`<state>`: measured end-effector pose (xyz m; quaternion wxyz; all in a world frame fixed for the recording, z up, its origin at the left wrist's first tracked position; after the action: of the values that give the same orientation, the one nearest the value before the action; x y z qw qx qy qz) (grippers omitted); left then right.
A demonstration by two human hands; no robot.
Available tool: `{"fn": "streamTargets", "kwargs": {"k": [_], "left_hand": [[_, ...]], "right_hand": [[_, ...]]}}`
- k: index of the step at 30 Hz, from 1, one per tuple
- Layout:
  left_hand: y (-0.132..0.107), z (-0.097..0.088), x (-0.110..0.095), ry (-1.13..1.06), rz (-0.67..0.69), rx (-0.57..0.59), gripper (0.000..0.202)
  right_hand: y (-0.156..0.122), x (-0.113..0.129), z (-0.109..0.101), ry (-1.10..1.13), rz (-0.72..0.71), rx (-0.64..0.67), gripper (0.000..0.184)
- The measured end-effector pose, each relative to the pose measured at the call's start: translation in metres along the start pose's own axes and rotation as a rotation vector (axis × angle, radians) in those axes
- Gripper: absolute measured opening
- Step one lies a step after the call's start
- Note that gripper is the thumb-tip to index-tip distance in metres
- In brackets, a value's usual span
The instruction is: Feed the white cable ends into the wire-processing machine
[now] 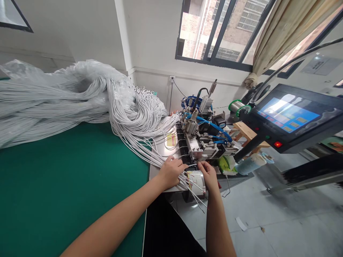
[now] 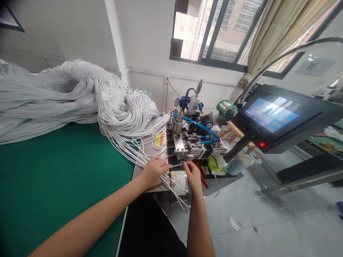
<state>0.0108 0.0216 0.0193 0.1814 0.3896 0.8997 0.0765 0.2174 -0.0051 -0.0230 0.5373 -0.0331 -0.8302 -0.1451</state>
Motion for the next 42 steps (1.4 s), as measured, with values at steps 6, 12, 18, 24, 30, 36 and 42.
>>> {"fn": "streamTargets", "kwargs": {"k": [6,12,18,24,30,36,42], "left_hand": [[0.0002,0.0009,0.0004,0.001,-0.002,0.006,0.048],[0.0006,0.0002,0.0005,0.001,-0.004,0.019,0.047],[0.001,-0.0018,-0.0007,0.007,-0.008,0.03,0.048],[0.001,-0.002,-0.0012,0.009,-0.004,0.026,0.049],[0.0006,-0.0022,-0.001,0.012,-0.007,0.031,0.05],[0.0007,-0.0006,-0.0004,0.013,-0.004,0.033,0.051],[0.0006,-0.0007,-0.0003,0.005,-0.005,0.042,0.052]], "right_hand": [[-0.0008,0.0024,0.0,0.001,-0.004,-0.001,0.037],[-0.001,0.002,0.0004,0.015,-0.008,-0.001,0.038],[-0.001,0.0024,0.0009,0.03,-0.007,0.013,0.037],[-0.0014,0.0031,0.0013,0.04,-0.008,0.007,0.037],[-0.0018,0.0031,0.0018,0.061,0.0,0.016,0.037],[-0.0023,0.0037,0.002,0.06,-0.001,0.017,0.039],[-0.0021,0.0017,0.0023,0.069,0.004,0.016,0.038]]}}
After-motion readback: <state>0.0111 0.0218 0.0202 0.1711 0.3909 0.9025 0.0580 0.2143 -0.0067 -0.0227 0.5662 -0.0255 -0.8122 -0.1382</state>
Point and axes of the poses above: each hand's wrist, its own y-axis towards the middle knuckle, its own z-axis out of the palm, x = y × z, the point moved 2 cm from there along y, towards the middle knuckle, and after that the axes turned 7 degrees about -z, right-handed, at the moved point
